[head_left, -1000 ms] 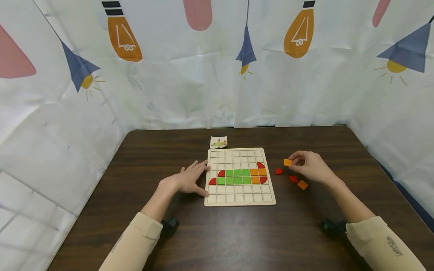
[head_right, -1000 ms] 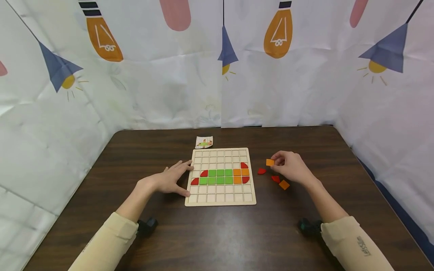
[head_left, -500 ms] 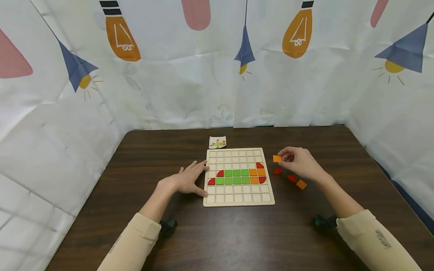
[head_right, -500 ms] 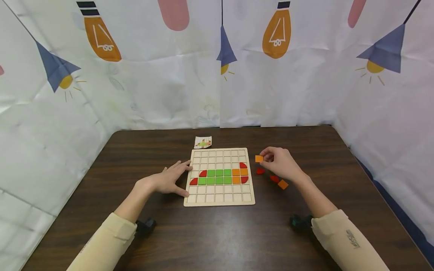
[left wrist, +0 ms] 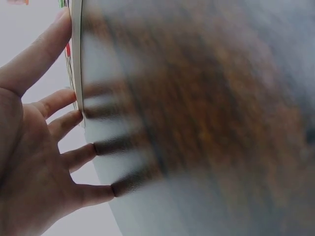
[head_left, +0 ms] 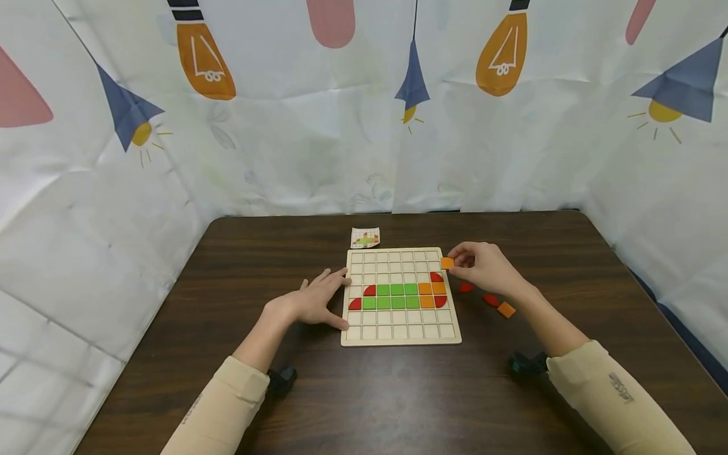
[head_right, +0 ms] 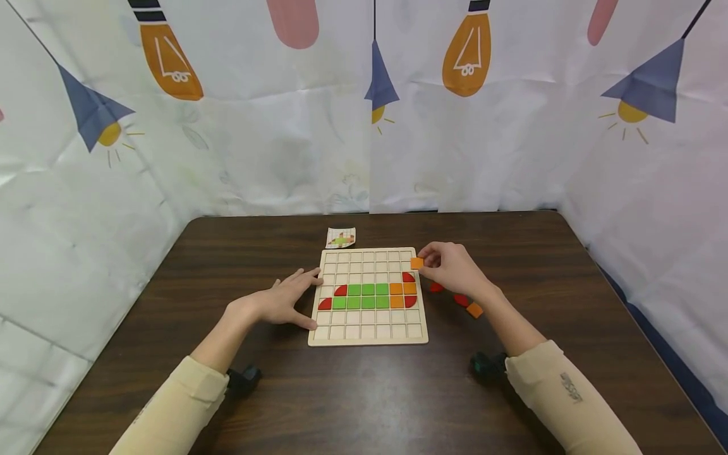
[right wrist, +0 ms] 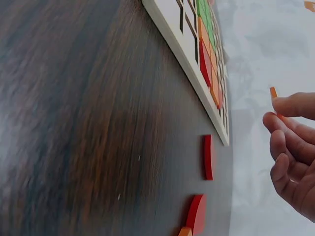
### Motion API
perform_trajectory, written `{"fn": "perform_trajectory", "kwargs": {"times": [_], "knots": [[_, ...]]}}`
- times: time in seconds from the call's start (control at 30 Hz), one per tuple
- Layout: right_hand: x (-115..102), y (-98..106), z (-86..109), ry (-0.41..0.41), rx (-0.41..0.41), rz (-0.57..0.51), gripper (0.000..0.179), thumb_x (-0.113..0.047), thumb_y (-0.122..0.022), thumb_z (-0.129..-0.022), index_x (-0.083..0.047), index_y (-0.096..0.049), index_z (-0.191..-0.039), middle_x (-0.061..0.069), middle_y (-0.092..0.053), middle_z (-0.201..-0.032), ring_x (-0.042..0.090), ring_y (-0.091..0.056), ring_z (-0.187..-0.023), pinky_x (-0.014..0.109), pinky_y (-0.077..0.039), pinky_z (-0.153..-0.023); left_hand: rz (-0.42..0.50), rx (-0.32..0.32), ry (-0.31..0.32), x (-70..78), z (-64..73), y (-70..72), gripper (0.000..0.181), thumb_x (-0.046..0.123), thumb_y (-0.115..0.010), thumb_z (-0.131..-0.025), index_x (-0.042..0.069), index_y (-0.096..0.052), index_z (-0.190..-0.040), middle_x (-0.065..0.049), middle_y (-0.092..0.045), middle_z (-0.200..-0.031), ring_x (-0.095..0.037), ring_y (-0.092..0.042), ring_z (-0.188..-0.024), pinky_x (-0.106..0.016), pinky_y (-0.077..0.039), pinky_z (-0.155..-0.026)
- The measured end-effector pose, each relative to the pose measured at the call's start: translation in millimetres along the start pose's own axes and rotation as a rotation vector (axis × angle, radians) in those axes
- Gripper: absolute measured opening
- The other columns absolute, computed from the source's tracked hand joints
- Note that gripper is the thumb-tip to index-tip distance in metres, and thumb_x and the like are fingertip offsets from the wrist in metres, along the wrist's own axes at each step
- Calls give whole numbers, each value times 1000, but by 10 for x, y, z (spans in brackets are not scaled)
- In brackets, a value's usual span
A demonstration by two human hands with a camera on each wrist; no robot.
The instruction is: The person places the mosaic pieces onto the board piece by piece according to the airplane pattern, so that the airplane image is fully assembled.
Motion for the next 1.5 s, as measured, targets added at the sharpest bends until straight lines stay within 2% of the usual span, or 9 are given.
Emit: {"fn": "perform_trajectory", "kwargs": {"times": [0.4,0.73,1.2,1.5], "knots": [[-167,-136,-187,26,-41,29,23,-11,-76,-92,-3,-71,-113,3,-69,-94,20,-64,-85,40,-54,-80,-4,2,14,-17,6,23,97,48,-84,-84,10,-35,-159,-10,-9,-171,-40,-3,-156,-75,-7,-114],[-245,-275,-288,48,-70,41,24,-12,-78,-91,-2,-73,-112,1,-71,-91,18,-65,-83,36,-54,-75,-4,4,-7,-26,-20,11,97,48,-84,-84,9,-35,-158,-11,-10,-171,-42,-4,-155,-77,-7,-112],[-336,-512,-404,68,-108,18,27,-15,-82,-89,-3,-73,-111,-2,-69,-86,15,-64,-78,35,-54,-76,0,1,-2,-8,-8,26,97,47,-84,-84,9,-35,-159,-13,-9,-171,-42,-4,-155,-76,-6,-113],[-317,-637,-465,70,-125,5,25,-16,-82,-90,-3,-73,-109,-2,-67,-84,15,-62,-78,33,-53,-75,5,1,-6,8,-8,4,97,46,-85,-84,8,-35,-158,-13,-10,-171,-43,-4,-155,-77,-6,-112]]}}
Point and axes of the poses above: each hand's wrist, its own z-axis away from the middle knuckle, its own y-axis out of the back of the hand, x = y × z, the point moved 1 cm from there along -z, towards the middle knuckle
